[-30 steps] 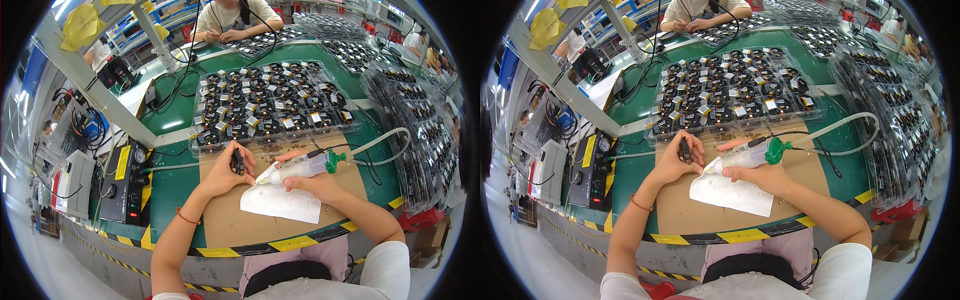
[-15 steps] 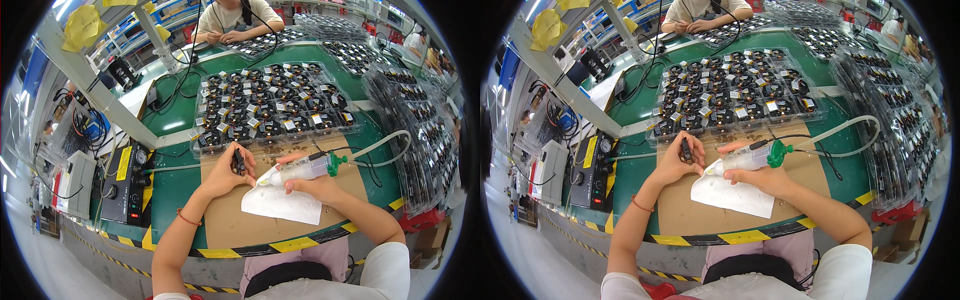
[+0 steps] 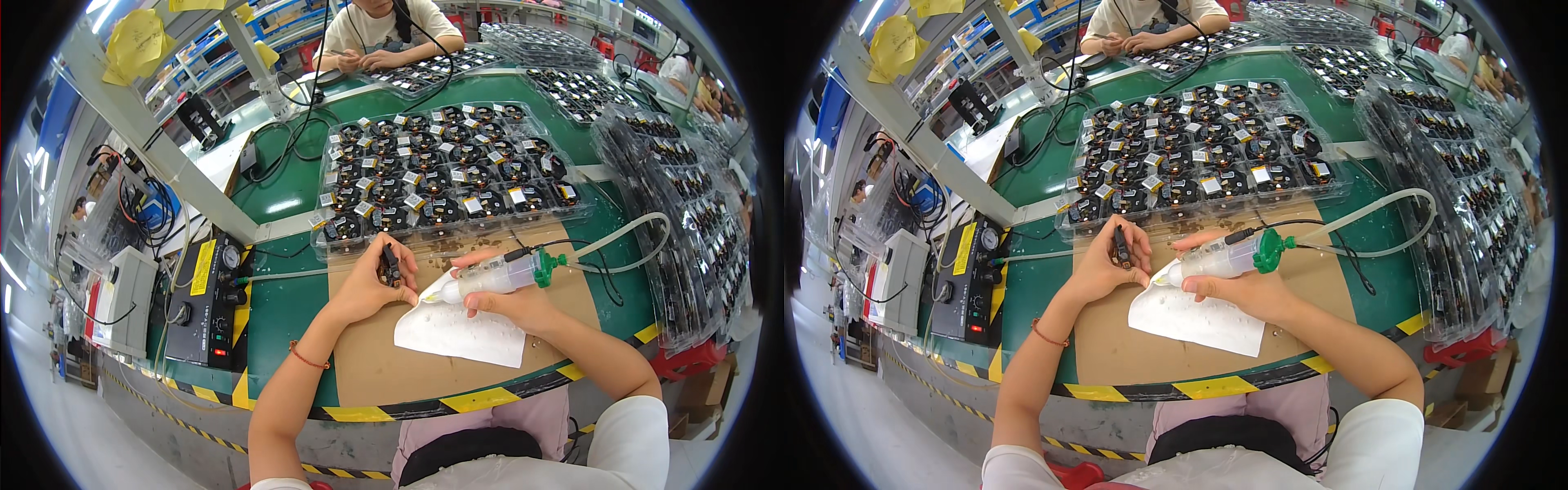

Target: Applying adhesive to electronic components on a factory assembly line.

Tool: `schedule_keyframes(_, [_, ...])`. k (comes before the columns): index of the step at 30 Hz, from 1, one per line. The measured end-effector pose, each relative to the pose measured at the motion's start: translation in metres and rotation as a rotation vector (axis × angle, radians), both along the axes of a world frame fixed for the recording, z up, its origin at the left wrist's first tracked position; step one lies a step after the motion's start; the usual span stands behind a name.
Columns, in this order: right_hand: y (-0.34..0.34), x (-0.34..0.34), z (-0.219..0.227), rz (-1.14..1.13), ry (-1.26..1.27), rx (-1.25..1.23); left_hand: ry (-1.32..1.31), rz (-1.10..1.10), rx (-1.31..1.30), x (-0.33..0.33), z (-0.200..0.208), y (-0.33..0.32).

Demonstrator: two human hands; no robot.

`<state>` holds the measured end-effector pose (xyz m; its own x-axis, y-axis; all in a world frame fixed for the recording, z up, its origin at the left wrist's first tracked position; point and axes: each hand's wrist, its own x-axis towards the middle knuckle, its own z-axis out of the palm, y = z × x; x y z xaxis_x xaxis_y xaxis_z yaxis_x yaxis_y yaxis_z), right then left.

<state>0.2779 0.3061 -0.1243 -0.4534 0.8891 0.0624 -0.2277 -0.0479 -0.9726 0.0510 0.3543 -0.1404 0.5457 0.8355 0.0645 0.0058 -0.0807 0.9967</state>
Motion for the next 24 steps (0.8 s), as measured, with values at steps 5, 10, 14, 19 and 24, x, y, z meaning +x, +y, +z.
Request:
schedule_keyframes(5, [-0.0004, -0.0009, 0.0017, -0.018, 0.002, -0.014, 0.022, 0.007, 0.023, -0.0002, 0.0006, -0.0001])
schedule_keyframes(10, [0.0000, 0.0000, 0.0015, -0.010, -0.012, -0.017, 0.030, 0.012, 0.022, 0.0001, 0.0012, -0.0003])
schedule_keyframes(14, [-0.0001, 0.0003, 0.0017, -0.004, -0.014, -0.025, 0.000, 0.006, -0.016, -0.0002, 0.0010, -0.0003])
schedule_keyframes(19, [-0.0004, 0.0000, 0.0011, -0.006, -0.002, -0.005, 0.014, 0.010, -0.014, 0.0005, 0.0021, -0.0011])
schedule_keyframes(24, [0.0004, -0.0002, -0.0019, -0.011, 0.009, -0.006, 0.019, 0.006, -0.001, 0.0006, 0.0017, -0.0012])
